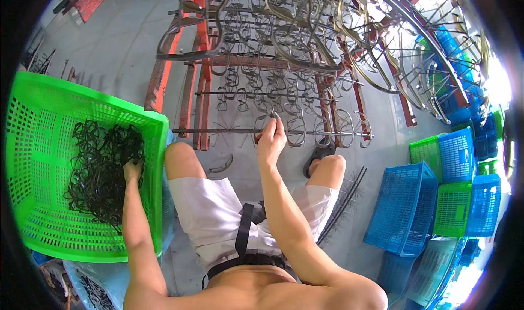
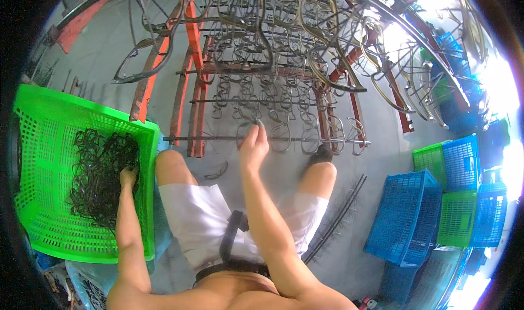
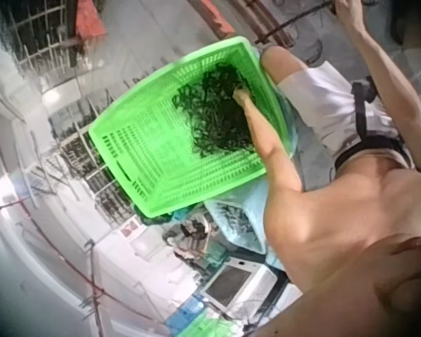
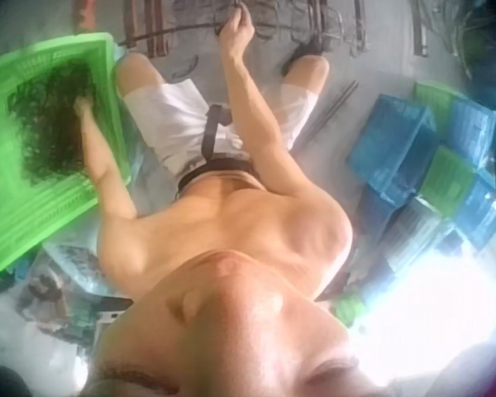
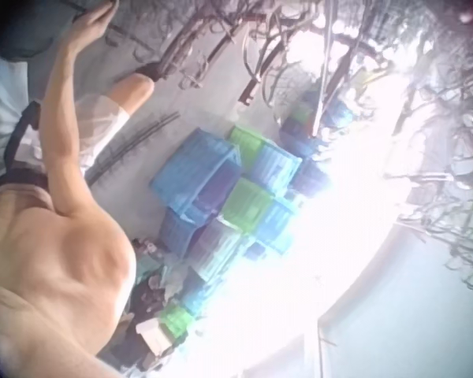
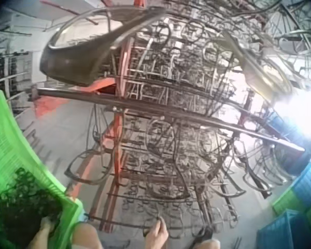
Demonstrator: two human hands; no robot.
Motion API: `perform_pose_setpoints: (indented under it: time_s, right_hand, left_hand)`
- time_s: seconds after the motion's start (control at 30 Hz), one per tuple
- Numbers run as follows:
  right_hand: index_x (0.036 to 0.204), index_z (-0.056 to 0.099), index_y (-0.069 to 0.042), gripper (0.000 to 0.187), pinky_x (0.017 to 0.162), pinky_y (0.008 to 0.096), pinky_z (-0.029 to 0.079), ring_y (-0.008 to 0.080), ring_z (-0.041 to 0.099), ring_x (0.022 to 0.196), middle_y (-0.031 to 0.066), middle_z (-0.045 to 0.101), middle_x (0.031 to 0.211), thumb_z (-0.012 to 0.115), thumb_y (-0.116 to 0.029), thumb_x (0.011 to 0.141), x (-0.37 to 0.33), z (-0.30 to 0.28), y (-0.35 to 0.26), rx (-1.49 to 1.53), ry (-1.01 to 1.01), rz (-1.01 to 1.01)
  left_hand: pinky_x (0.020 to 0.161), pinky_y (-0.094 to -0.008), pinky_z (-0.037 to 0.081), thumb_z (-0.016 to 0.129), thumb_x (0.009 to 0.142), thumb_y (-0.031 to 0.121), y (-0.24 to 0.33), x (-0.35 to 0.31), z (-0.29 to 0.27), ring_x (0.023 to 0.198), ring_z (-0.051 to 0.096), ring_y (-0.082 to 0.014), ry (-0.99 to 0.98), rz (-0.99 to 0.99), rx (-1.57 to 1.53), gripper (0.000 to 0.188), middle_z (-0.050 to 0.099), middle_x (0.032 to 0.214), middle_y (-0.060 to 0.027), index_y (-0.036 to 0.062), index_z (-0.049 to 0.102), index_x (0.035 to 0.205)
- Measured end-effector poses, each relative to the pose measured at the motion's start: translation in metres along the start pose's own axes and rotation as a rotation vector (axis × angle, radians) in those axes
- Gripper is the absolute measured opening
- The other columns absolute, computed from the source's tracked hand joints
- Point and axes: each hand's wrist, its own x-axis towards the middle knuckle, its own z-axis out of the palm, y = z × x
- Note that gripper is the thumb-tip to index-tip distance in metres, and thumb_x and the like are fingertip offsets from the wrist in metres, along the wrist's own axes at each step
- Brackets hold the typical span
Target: The person repeatedly picks small black metal hooks from a green basket and attaches them to a horizontal metal rod on a red rack. The person works continuously, handling one hook at a time and securing it to the rod.
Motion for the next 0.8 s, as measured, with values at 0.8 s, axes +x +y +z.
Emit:
perform_pose_setpoints:
  time_s: [0.8]
  right_hand:
    - [0.117, 0.053, 0.003, 0.038, 0.049, 0.027, 0.044, 0.0107, 0.049, 0.049, 0.006, 0.051, 0.059, 0.053, -0.024, 0.091, 0.012, -0.015, -0.003, -0.283, -0.211, 0.095]
  left_hand:
    - [0.069, -0.0219, 0.044, 0.042, 0.094, 0.007, 0.084, -0.106, -0.088, 0.07, 0.052, -0.009, 0.335, 0.435, -0.802, 0.03, 0.062, 0.099, -0.0069, -0.002, 0.047, 0.122]
